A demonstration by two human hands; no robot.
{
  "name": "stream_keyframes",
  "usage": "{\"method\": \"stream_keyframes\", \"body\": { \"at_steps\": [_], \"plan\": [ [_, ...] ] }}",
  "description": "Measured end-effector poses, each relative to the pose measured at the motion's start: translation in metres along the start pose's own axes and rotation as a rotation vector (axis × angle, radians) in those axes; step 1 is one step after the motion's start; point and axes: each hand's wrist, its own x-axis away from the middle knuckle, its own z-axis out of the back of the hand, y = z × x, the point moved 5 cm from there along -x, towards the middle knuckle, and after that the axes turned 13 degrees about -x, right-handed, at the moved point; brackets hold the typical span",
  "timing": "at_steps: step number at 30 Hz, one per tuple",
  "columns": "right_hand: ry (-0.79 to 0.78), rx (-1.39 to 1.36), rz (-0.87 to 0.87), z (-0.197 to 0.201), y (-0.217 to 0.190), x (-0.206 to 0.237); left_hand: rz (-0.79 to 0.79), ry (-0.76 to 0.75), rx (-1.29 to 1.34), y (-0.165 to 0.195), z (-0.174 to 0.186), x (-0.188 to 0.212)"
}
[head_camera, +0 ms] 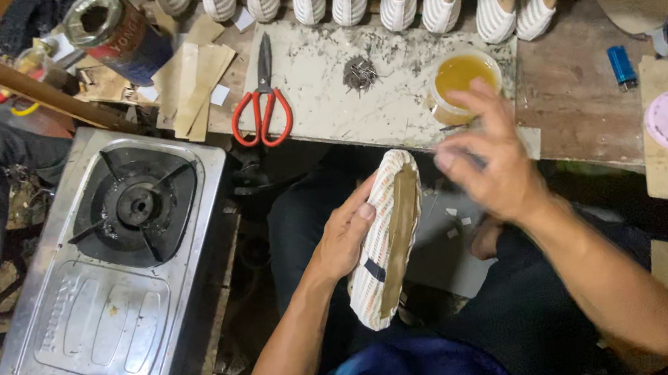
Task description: The person holds a woven shoe upper in one hand and a flat cardboard sole board in the other, periodically dipping fingers into a cup of liquid glue on the bench, then presses and rubs the sole board against the bottom of the upper, turning the shoe over to work the edges. Finished shoe uppers line the workbench.
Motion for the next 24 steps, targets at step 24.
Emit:
{"method": "stream_keyframes", "body": {
  "at_steps": [24],
  "plan": [
    [-0.152,-0.084,0.486,-0.048,-0.065,0.059,0.234,0.011,0.4,-0.013,-0.022,-0.018]
  ]
}}
